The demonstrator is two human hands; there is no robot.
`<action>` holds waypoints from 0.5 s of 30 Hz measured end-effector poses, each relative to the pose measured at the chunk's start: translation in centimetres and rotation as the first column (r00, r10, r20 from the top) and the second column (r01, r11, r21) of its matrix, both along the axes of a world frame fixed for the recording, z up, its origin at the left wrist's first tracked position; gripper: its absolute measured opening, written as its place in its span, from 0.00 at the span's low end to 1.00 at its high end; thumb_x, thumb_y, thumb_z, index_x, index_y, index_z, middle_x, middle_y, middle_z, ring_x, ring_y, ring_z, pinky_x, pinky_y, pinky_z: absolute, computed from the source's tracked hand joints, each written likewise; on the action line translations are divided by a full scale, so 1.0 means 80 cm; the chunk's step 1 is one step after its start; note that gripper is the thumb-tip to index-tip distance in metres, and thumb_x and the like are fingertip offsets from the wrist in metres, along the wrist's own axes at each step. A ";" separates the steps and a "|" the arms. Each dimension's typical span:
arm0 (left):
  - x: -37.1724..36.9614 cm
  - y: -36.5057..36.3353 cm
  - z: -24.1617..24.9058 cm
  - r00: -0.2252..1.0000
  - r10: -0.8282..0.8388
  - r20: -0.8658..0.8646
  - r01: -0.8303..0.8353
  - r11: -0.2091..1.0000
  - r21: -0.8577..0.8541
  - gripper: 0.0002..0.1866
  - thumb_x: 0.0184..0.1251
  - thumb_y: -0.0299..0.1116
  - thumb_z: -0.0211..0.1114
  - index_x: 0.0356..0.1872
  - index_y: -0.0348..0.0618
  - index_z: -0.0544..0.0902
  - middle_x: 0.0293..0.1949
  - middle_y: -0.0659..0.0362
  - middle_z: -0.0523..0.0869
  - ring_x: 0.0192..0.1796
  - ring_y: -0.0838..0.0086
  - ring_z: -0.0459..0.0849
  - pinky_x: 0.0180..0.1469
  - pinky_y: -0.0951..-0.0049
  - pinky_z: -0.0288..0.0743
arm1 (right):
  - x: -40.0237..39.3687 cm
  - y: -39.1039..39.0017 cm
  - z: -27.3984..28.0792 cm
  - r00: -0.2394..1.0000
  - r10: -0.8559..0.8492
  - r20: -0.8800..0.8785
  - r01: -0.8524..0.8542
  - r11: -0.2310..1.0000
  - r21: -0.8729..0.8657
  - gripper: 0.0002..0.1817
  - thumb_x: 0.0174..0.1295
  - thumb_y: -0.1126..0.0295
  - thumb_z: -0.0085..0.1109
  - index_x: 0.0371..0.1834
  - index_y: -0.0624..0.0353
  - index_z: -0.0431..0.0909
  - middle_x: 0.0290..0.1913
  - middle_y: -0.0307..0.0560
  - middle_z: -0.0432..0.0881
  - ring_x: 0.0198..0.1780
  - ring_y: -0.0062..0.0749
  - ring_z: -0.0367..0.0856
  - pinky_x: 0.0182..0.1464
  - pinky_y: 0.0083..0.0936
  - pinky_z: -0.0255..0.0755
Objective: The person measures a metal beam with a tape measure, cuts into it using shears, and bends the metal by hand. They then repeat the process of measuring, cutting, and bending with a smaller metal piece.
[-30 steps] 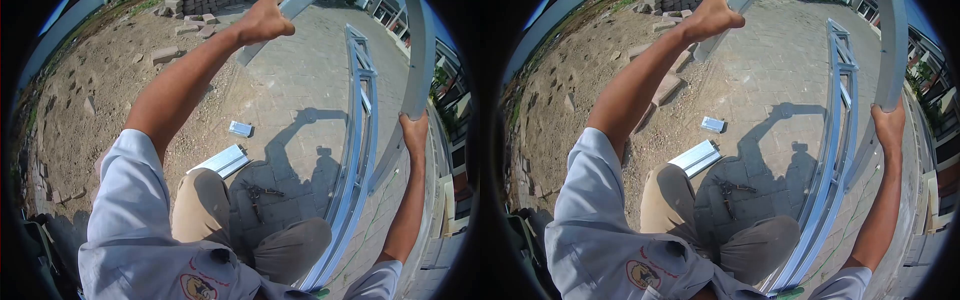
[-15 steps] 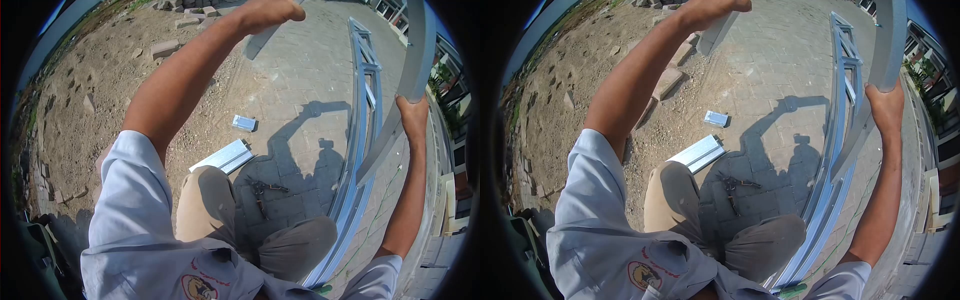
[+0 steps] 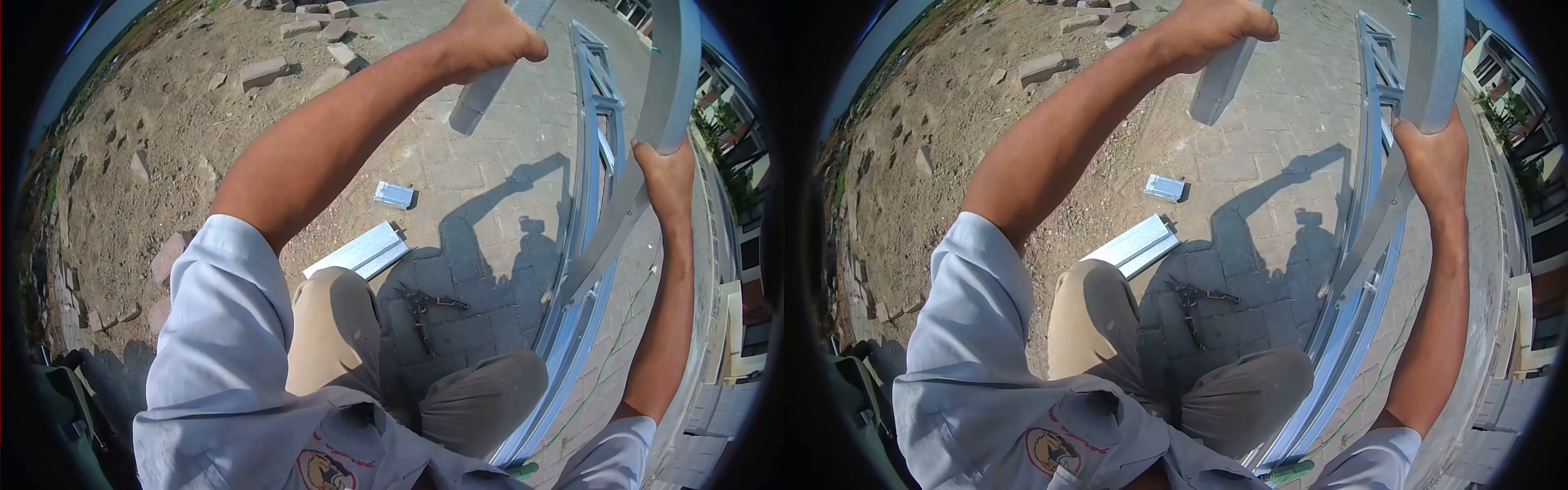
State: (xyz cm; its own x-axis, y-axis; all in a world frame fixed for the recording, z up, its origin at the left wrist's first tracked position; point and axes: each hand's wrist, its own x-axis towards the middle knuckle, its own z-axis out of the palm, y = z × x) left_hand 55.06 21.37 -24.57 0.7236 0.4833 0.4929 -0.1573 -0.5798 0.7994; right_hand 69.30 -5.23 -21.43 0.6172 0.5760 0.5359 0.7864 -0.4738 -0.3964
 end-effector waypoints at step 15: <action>-0.007 0.008 -0.044 0.994 0.089 0.071 -0.077 0.985 -0.154 0.30 0.46 0.33 0.75 0.52 0.30 0.79 0.35 0.52 0.84 0.39 0.66 0.84 0.47 0.66 0.78 | 0.027 -0.033 -0.010 0.988 -0.070 0.136 0.071 0.998 -0.001 0.29 0.53 0.67 0.64 0.60 0.66 0.77 0.45 0.61 0.86 0.47 0.48 0.86 0.55 0.35 0.75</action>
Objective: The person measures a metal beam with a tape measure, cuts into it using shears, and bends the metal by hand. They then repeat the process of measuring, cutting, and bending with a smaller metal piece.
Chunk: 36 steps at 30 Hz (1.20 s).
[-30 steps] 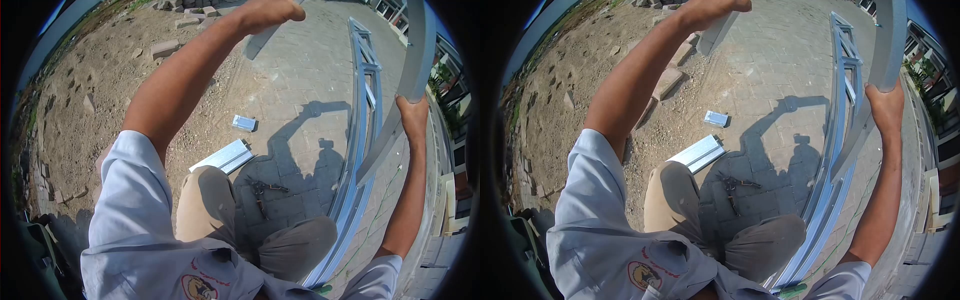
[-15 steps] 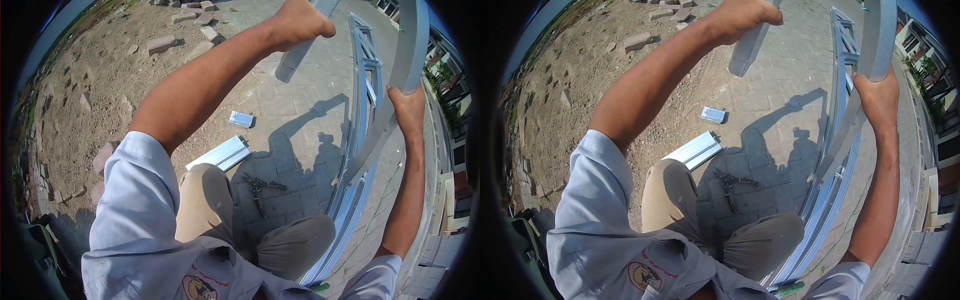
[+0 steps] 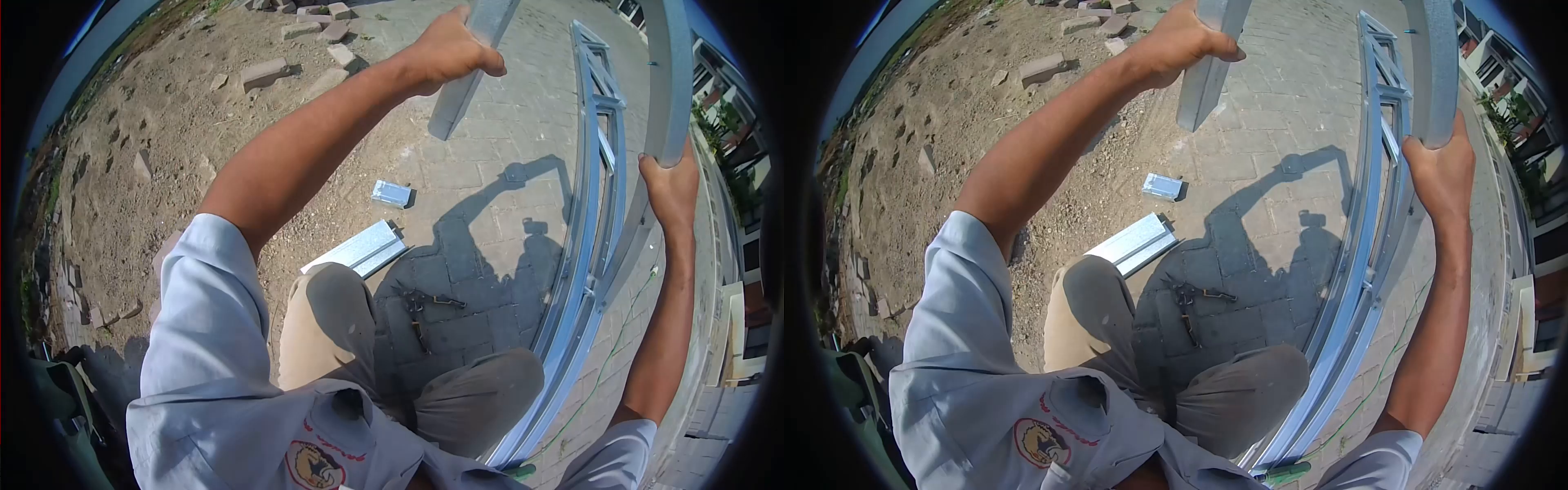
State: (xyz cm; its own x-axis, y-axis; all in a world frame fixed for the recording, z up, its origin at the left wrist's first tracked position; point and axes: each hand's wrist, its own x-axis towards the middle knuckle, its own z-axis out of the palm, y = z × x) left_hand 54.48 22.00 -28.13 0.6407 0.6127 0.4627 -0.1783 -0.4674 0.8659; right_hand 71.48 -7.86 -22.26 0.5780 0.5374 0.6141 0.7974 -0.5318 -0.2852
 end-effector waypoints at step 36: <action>-0.180 -0.029 -0.175 0.786 0.487 -0.381 -0.199 0.782 0.590 0.42 0.39 0.32 0.86 0.62 0.37 0.77 0.54 0.47 0.81 0.61 0.50 0.77 0.64 0.54 0.68 | -0.328 0.279 -0.597 0.809 0.566 -0.159 -0.561 0.662 -0.498 0.35 0.63 0.63 0.64 0.76 0.34 0.68 0.56 0.52 0.75 0.66 0.43 0.72 0.77 0.58 0.47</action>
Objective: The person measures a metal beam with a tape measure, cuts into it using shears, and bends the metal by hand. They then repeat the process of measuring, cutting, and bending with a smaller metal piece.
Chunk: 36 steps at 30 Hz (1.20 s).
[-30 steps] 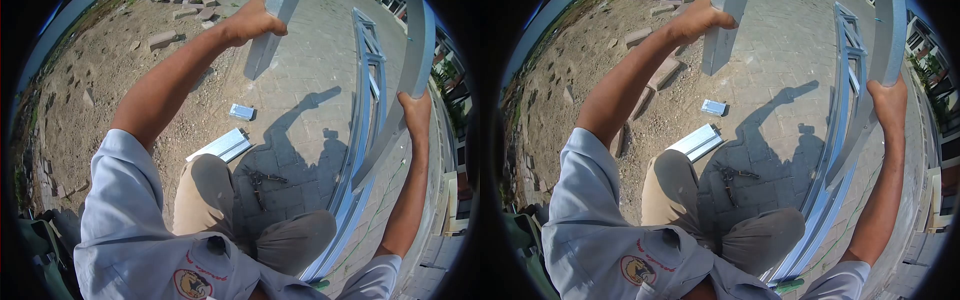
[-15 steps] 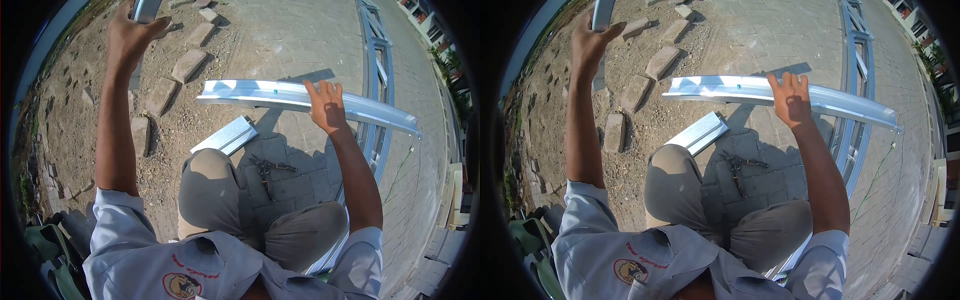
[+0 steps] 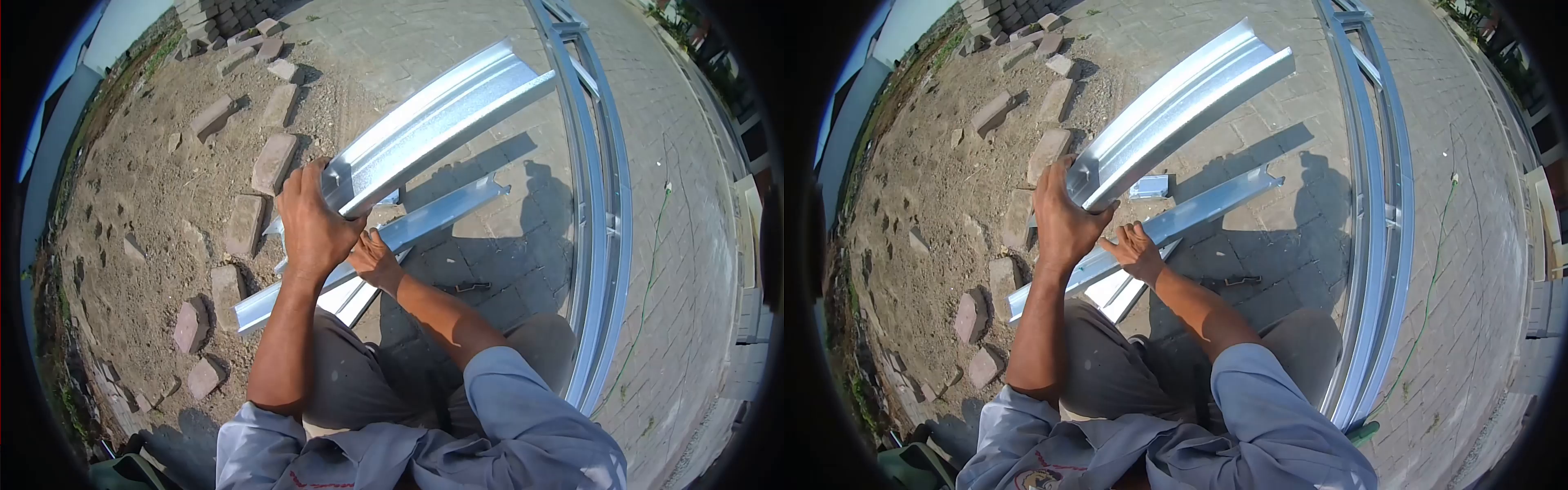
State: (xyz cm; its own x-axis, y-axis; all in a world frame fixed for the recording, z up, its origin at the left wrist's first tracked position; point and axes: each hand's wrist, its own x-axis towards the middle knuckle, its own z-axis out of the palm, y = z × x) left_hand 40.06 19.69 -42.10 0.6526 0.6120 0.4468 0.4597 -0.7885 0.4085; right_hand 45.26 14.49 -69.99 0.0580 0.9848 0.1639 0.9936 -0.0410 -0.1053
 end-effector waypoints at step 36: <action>0.093 0.005 -0.092 0.978 -0.207 -0.019 0.164 0.827 -0.539 0.44 0.35 0.37 0.89 0.57 0.31 0.76 0.49 0.39 0.87 0.54 0.50 0.88 0.59 0.59 0.80 | 0.052 -0.294 0.045 0.691 -0.723 0.009 0.496 0.466 -0.733 0.76 0.35 0.31 0.83 0.86 0.49 0.45 0.83 0.67 0.51 0.85 0.64 0.44 0.78 0.75 0.38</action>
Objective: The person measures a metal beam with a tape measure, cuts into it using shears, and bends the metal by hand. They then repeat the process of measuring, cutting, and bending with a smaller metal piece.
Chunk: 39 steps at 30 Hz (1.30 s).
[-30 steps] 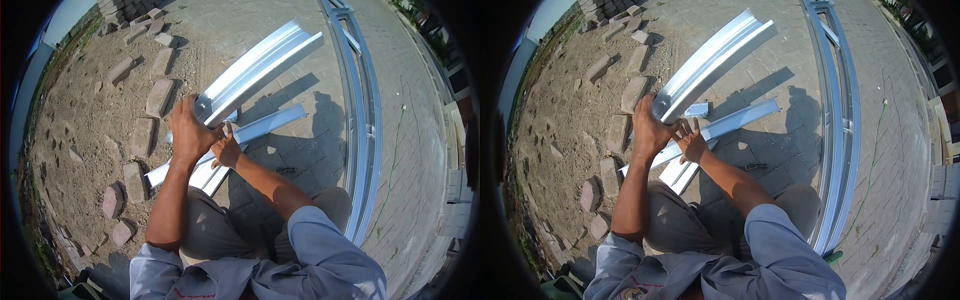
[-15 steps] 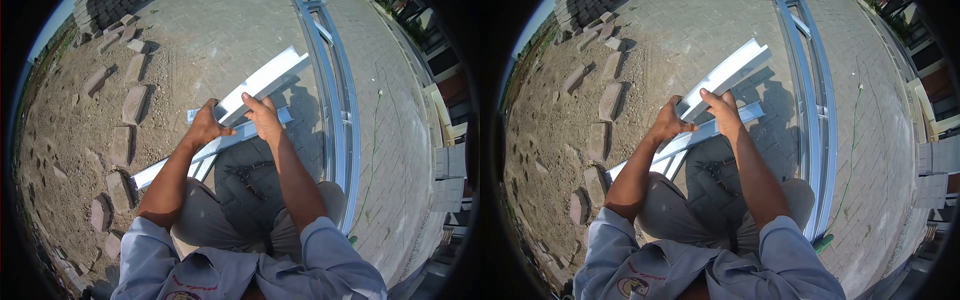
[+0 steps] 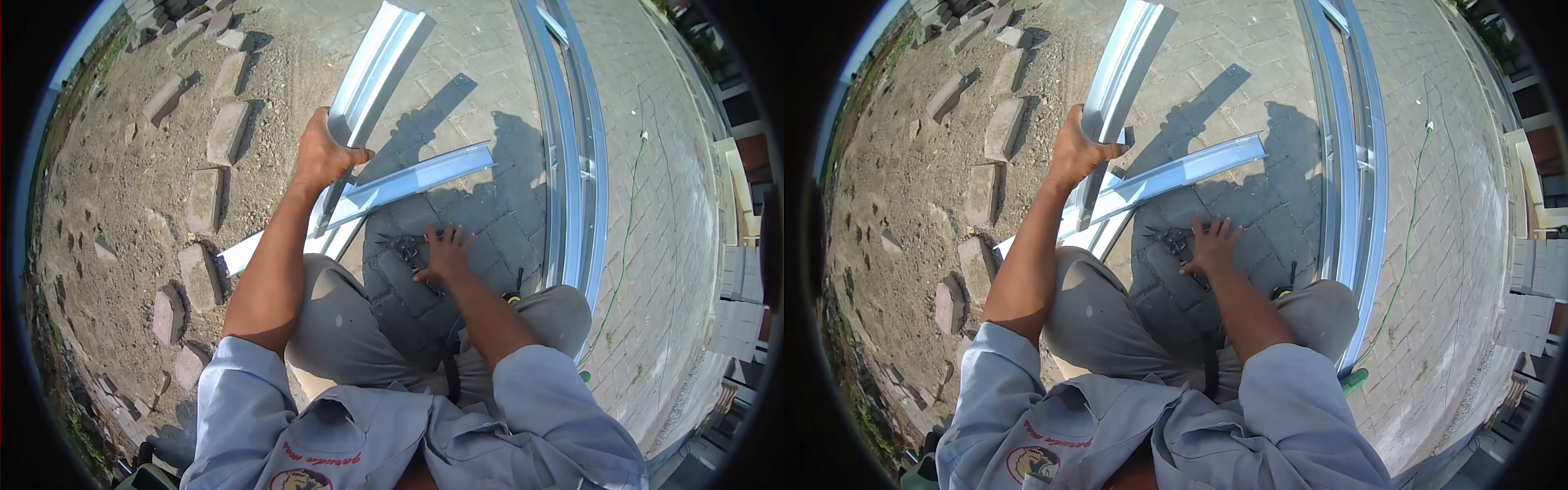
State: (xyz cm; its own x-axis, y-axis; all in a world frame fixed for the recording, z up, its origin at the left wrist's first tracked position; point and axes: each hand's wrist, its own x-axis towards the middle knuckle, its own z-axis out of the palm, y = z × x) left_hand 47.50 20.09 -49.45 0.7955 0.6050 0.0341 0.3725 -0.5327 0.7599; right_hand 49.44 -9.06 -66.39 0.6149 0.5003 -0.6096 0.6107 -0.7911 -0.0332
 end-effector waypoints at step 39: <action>-0.022 0.045 -0.041 0.997 -0.027 -0.067 0.041 0.976 0.215 0.48 0.31 0.28 0.84 0.64 0.44 0.75 0.57 0.47 0.80 0.64 0.48 0.78 0.70 0.52 0.68 | 0.212 -0.046 0.255 0.836 -0.205 0.509 -0.294 0.616 0.731 0.40 0.48 0.74 0.74 0.69 0.54 0.71 0.56 0.58 0.75 0.60 0.56 0.74 0.68 0.50 0.65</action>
State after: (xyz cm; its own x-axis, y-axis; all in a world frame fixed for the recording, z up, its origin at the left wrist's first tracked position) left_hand 45.74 23.66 -52.72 0.8203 0.5612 0.1102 0.3947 -0.6949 0.6012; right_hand 66.41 -12.77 -45.96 0.6497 0.6456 0.4014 0.7583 -0.5877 -0.2822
